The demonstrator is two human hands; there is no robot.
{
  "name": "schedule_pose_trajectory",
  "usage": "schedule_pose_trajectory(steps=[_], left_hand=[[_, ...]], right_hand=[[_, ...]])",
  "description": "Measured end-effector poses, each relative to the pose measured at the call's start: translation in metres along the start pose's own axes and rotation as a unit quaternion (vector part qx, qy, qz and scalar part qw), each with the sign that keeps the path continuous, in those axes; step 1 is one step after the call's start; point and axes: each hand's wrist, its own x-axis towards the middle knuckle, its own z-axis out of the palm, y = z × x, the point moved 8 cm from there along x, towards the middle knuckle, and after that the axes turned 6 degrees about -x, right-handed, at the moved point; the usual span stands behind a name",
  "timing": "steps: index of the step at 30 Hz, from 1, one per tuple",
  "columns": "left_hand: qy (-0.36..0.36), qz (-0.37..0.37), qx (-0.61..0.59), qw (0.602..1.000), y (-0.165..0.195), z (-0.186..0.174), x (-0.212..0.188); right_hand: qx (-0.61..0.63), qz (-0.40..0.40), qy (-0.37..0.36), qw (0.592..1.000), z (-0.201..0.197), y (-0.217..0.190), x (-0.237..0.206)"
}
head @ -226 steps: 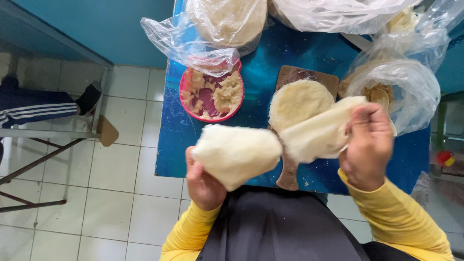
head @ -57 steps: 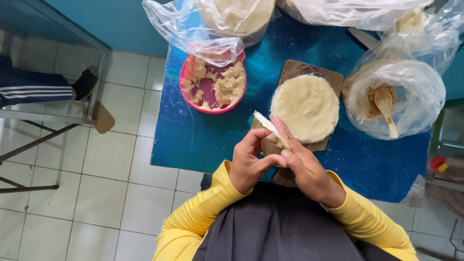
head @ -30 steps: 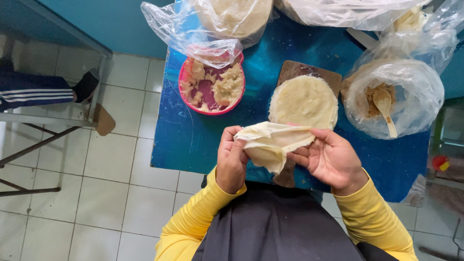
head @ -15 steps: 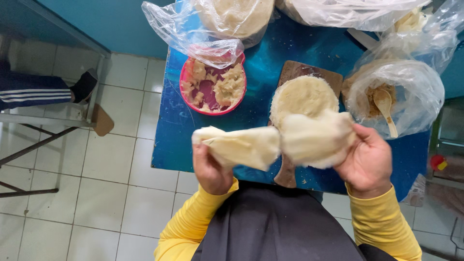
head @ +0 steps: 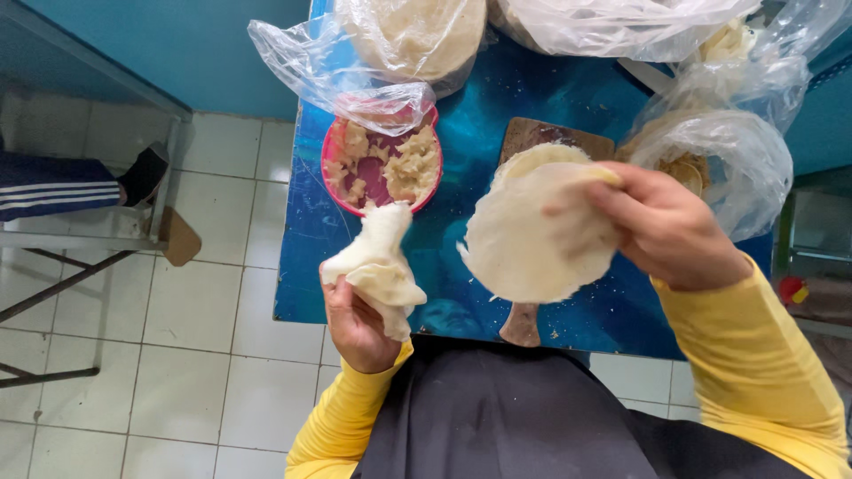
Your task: The person stretches and flattens pieces of soft dough by hand, then lays each flattened piece over a round filled pastry base on a wooden board and presses the edges to seal it. They repeat this wrapping cycle for successive dough pieces, taking new dough from plastic bags on the table.
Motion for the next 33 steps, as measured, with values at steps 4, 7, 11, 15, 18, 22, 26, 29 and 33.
schedule_pose_trajectory(steps=[4, 7, 11, 15, 18, 22, 26, 29, 33], left_hand=[[-0.003, -0.004, 0.022, 1.0, 0.0, -0.001, 0.001], [-0.025, -0.045, 0.035, 0.998, -0.007, 0.005, 0.002], [-0.025, -0.099, 0.023, 0.995, -0.02, 0.012, 0.001], [-0.05, -0.139, 0.037, 0.988, -0.032, 0.022, -0.002], [-0.057, -0.158, 0.039, 0.985, -0.039, 0.025, -0.004], [-0.065, -0.175, 0.058, 0.981, -0.049, 0.027, -0.006], [-0.081, -0.204, 0.088, 0.972, -0.066, 0.029, -0.01], [-0.098, -0.195, 0.113, 0.969, -0.08, 0.034, -0.011], [-0.13, -0.151, 0.119, 0.973, -0.092, 0.048, -0.008]], right_hand=[[-0.211, 0.011, 0.043, 0.977, -0.01, 0.024, 0.051], [-0.251, -0.018, 0.055, 0.966, -0.016, 0.027, 0.055], [-0.313, -0.089, 0.072, 0.943, -0.016, 0.013, 0.048], [-0.41, -0.075, 0.13, 0.9, -0.022, 0.008, 0.045], [-0.451, -0.113, 0.149, 0.873, -0.023, 0.004, 0.041], [-0.449, -0.149, 0.193, 0.86, -0.024, 0.0, 0.033], [-0.558, -0.168, 0.282, 0.762, -0.011, -0.016, 0.011], [-0.634, -0.336, 0.239, 0.654, 0.041, -0.031, -0.019], [-0.42, -0.242, 0.042, 0.874, 0.078, 0.013, -0.02]])
